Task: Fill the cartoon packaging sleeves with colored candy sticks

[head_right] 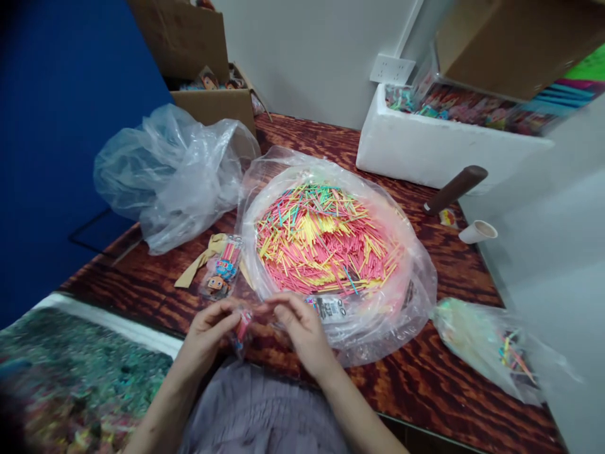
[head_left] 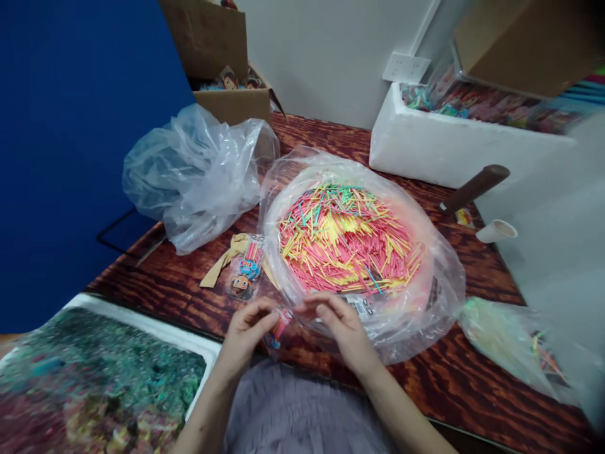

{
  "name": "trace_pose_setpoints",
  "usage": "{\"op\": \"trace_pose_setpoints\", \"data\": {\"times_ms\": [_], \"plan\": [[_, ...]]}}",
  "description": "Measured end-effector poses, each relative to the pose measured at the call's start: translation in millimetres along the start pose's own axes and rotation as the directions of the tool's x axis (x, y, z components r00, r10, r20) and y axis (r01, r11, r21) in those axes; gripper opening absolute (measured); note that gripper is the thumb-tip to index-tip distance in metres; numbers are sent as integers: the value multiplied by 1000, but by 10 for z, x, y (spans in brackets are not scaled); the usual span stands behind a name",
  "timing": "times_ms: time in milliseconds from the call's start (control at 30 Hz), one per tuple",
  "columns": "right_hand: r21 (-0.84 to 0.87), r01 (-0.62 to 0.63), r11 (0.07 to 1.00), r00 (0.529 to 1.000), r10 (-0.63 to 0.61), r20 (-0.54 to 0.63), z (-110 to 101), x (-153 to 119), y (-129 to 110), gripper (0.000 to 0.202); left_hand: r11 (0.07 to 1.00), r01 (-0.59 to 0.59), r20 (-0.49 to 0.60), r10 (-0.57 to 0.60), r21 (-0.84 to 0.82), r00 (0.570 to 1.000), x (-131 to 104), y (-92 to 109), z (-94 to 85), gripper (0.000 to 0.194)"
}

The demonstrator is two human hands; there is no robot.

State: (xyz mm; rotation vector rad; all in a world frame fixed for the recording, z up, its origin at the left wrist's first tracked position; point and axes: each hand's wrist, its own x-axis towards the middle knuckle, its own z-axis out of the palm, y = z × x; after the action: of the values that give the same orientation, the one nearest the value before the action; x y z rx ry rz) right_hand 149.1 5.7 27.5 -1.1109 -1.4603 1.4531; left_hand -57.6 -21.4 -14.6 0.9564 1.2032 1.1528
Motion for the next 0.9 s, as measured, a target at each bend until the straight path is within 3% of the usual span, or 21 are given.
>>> {"op": "trace_pose_setpoints", "data": {"times_ms": [67,100,200,300,400,667,800,900], "plan": [[-273,17,962,985,-63,-161,-153,138,141,18,998,-68,-122,69,9,990,145,61,-98,16],[-460,19,888,973,-122,-196,-218,213,215,17,993,-119,-191,121,23,974,247,86,-147,16],[-824,31,565,971,-212,-109,-294,411,374,17,951,-247,-347,298,185,889,633,100,-264,18],[-958,41,283,983,-184,-12,-204,519,403,10,809,-231,-387,483,540,785,1001,15,-316,21],[-993,10,120,990,-144,-8,-111,557,350,11,669,-163,-351,563,725,749,1196,-104,-331,22],[-995,97,-32,995,-5,97,-81,617,259,13,581,-137,-299,589,802,751,1201,-182,-372,28],[-997,78,-28,997,19,78,-42,613,281,17,496,-121,-270,642,860,718,1108,-115,-312,41],[-998,56,21,998,1,56,-96,577,295,17,455,-160,-224,677,876,701,908,-59,-177,42]]}}
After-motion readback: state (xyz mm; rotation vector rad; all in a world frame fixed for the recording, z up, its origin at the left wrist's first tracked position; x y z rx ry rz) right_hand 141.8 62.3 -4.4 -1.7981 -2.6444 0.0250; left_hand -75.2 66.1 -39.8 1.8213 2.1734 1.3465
